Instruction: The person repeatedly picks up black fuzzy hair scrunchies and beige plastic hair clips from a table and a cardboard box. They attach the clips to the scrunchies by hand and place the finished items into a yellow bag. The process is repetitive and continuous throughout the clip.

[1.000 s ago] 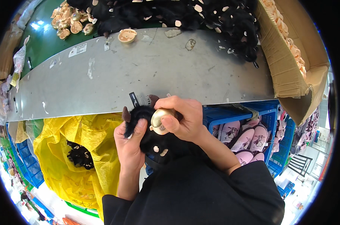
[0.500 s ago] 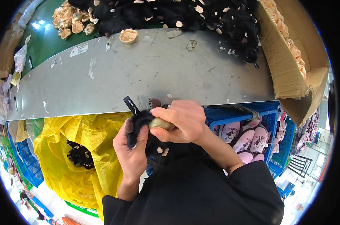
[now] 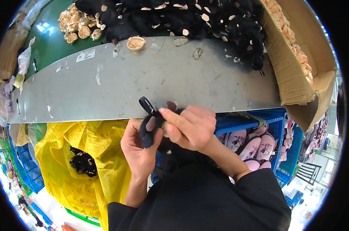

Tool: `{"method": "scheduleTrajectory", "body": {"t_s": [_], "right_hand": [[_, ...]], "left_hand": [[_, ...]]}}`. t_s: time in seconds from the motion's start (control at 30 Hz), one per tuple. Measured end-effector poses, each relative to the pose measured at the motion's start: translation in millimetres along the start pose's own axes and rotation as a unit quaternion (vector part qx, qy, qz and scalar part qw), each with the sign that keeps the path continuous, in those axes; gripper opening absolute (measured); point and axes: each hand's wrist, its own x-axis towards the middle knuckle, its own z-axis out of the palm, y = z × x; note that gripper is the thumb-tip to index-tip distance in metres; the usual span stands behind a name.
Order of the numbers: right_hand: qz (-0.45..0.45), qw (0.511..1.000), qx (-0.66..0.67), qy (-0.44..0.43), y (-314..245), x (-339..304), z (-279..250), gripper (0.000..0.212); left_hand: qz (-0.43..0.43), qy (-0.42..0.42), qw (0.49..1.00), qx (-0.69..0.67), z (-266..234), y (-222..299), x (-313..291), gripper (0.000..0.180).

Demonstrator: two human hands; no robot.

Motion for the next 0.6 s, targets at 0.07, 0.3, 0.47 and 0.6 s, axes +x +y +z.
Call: {"method": "scheduleTrajectory", "body": {"t_s": [0.07,0.3,0.47,0.6], "right_hand": [[0.005,1.000,-0.002,-0.004,-3.8,1.2,-2.3,0.022],[0.247,0.914,0.283,-0.156,-10.3,11.1,-32.1,0.048],[0.293,0.804,0.480,-0.192,14.4,-13.7,-27.1,0.061],[0.394,0.614,0.643,-0.233,6.1,-22.0,-28.3,0.067]], "left_hand": [[-0.022,-0.033,0.999,-0.030,0.9,6.1,-1.7,0.022],[-0.071,-0.002,0.993,-0.098,6.1,17.3,-3.0,0.030],[-0.097,-0.063,0.990,-0.082,-0.4,24.9,-3.7,0.036],[-0.080,-0.089,0.992,-0.038,-6.5,22.6,-7.0,0.033]]}}
